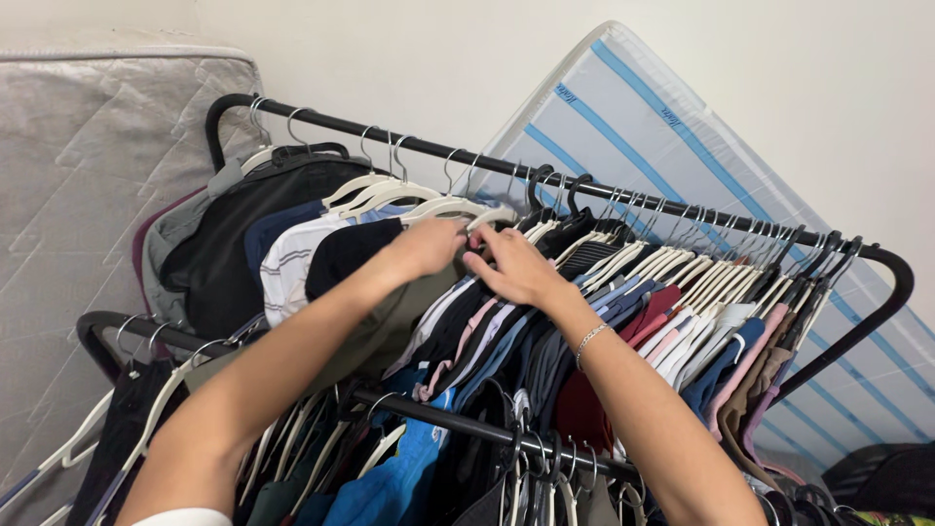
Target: The person picks up various garments from a pile on a chair, places them on hangers, and hangs them on a clothing rack. The items include a grey t-shirt, a yellow top, a black top, and an olive green top.
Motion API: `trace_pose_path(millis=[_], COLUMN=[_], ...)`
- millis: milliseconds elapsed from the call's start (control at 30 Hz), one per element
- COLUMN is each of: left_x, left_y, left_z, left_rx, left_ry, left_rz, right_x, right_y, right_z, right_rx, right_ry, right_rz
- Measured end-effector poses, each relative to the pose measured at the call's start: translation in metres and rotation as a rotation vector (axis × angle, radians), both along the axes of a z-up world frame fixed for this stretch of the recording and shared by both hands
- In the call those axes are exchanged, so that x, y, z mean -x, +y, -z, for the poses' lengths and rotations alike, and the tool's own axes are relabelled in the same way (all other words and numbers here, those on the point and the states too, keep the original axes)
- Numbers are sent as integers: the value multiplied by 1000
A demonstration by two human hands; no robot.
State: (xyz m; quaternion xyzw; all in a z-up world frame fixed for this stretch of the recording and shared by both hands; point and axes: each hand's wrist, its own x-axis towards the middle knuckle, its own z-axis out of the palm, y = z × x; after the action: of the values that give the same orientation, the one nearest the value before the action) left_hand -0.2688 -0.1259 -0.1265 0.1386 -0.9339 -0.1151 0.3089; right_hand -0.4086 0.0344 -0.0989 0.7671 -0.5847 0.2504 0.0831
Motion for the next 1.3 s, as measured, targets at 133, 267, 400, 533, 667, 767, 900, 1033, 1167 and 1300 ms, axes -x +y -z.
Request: trace_pose_path(millis=[133,267,400,533,667,767,900,1033,1167,1300], left_x=[1,-2,-19,-57,-85,-90,-60,-25,9,37], left_y=[1,0,19,51,47,10,-39,-70,-71,-58], left_z=[11,17,9,1,22,51,83,108,147,201], left_rx=[14,39,27,485,217,-245,-196,436,565,138], left_ry=[21,-7,-70,222,-106,-489,-781,-1066,-1286,-1303], left_rz=[-4,-34,-99,16,234,121,98,-120,-265,-47], right_x=[1,3,9,13,5,-12,-38,-38,-35,-35], right_y=[-5,-10,-16,-17,-15,-15,-7,1,8,9], right_z=[3,7,15,17,13,9,15,14,13,14], right_rx=[35,27,59,41,-48,-166,-184,-172,-215,-146], right_ry=[-33,-58,25,197,282,264,289,287,268,249], right_rz=[15,65,21,31,99,87,0,-25,-38,-54])
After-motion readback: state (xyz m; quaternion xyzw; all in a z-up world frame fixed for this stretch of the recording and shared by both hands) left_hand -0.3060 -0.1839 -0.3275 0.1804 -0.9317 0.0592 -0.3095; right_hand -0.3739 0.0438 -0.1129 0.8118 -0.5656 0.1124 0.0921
